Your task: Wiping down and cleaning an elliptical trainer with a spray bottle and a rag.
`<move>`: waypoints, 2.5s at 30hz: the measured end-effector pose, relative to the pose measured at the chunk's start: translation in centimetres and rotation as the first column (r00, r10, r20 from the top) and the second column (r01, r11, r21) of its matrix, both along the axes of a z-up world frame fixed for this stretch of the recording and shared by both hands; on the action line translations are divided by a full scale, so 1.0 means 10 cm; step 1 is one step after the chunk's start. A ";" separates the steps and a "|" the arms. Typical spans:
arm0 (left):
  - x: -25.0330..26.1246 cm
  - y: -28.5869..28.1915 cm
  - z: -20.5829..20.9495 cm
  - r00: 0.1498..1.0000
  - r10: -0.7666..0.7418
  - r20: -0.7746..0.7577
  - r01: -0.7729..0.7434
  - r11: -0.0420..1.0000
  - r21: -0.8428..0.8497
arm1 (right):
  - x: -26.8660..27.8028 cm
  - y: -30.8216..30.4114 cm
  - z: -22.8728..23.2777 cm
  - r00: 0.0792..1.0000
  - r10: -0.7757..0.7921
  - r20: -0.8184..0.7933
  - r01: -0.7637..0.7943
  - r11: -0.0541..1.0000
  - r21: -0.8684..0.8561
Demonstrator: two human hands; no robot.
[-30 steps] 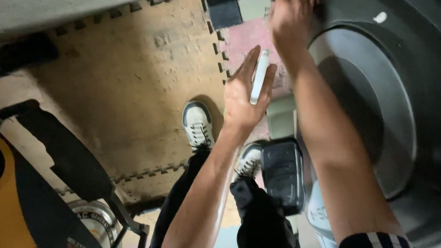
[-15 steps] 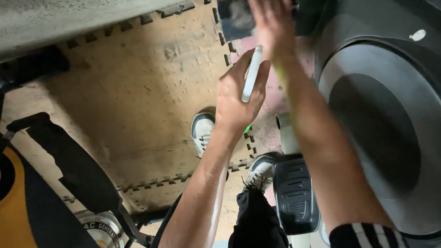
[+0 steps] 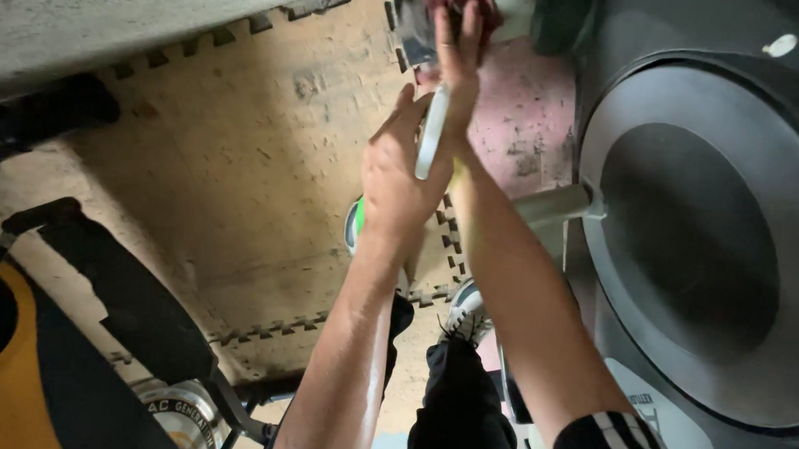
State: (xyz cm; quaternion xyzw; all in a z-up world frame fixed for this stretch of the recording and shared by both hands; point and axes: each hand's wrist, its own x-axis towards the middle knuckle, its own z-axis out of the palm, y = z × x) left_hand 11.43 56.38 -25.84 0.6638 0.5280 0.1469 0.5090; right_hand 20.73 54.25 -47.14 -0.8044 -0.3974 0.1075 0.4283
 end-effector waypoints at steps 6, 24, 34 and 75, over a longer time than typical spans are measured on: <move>0.01 -0.07 -0.01 0.998 -0.018 0.059 0.007 0.983 0.182 | 0.27 0.00 -0.31 0.899 -0.255 -0.356 0.247 0.967 -0.068; 0.35 -0.07 0.10 0.984 -0.107 0.145 0.091 0.990 0.109 | 1.29 0.04 0.51 0.889 0.220 0.401 0.006 0.870 -0.492; 0.54 0.07 0.29 0.956 -0.195 0.220 0.155 0.970 0.187 | 1.39 0.31 0.12 0.701 0.183 0.689 0.233 0.855 -0.463; 0.23 -1.12 1.97 0.984 0.117 0.132 -0.121 0.992 0.019 | 1.30 -0.74 2.55 0.582 0.634 0.509 -0.120 0.686 -0.718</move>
